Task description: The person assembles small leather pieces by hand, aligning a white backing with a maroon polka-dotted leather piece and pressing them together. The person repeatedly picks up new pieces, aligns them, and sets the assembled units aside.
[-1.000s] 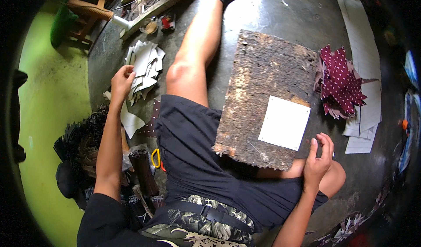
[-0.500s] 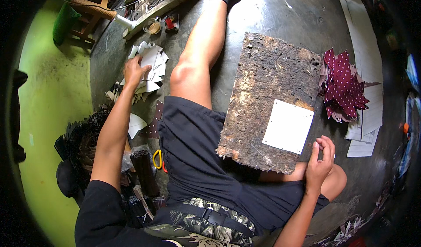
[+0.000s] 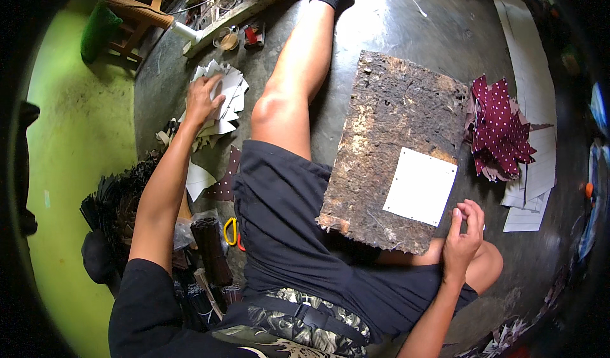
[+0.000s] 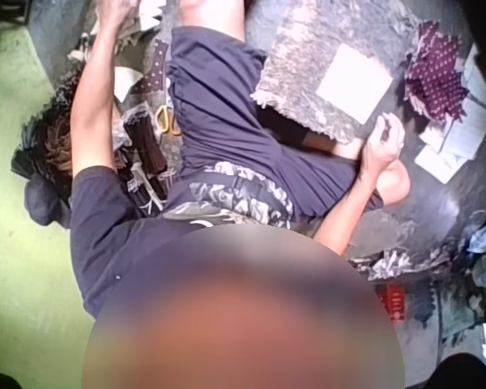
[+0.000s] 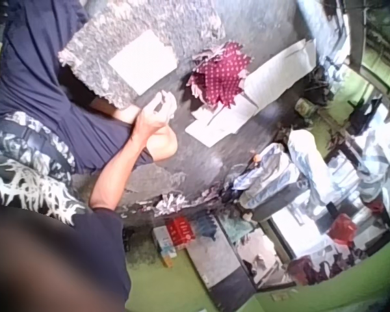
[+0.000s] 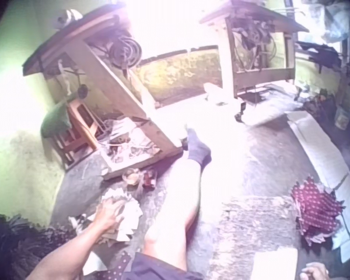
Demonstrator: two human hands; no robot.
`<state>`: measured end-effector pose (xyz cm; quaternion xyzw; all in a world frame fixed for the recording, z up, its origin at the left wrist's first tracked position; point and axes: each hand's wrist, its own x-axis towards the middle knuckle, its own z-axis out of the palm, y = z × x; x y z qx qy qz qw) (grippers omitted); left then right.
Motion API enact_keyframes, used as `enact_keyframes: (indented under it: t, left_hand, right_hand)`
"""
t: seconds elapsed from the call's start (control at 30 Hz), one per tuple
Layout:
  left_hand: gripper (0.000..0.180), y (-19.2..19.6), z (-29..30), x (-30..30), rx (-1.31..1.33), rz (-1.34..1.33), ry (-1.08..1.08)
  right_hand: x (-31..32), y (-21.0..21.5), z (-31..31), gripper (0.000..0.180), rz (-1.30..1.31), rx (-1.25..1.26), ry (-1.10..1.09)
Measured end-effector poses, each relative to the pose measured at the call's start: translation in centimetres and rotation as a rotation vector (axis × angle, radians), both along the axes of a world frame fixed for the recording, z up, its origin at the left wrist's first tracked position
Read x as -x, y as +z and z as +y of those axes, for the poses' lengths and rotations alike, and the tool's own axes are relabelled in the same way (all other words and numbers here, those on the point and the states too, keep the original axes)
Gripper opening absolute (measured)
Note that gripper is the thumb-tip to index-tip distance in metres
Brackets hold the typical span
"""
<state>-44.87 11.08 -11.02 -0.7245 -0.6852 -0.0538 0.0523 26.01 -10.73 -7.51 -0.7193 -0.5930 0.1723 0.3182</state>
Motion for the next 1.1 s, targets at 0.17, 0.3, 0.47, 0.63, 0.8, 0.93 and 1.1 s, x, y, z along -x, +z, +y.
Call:
enact_keyframes:
  t: [0.17, 0.3, 0.47, 0.63, 0.8, 0.93, 1.1]
  left_hand:
    - [0.054, -1.2, 2.1, 0.0, 0.18, 0.024, 0.002]
    - [0.056, -2.0, 2.8, 0.1, 0.188, -0.137, 0.065]
    - [0.051, -1.8, 3.2, 0.2, 0.231, -0.075, 0.029]
    - [0.032, -0.4, 2.0, -0.5, 0.125, -0.208, -0.02]
    - [0.021, 7.1, -1.0, -2.0, 0.259, -0.773, 0.094]
    - [0.017, 16.5, -4.0, -9.3, 0.405, -1.198, -0.097]
    - [0.021, 18.6, -9.0, -29.5, 0.589, -1.065, -0.551]
  right_hand:
    - [-0.1, -0.2, -0.1, 0.012, -0.023, -0.01, 0.006]
    - [-0.3, -0.2, -0.2, 0.011, -0.012, 0.026, 0.004]
    - [-0.1, 0.0, 0.0, 0.012, -0.044, 0.042, -0.001]
    - [-0.1, 0.0, -0.2, 0.012, 0.027, 0.032, -0.015]
    - [-0.3, 0.2, -0.2, 0.012, 0.056, 0.016, -0.036]
    - [1.6, 2.9, 0.5, 0.013, 0.376, -0.004, -0.122]
    - [6.7, 9.2, 1.0, 0.025, 0.902, 0.037, 0.045]
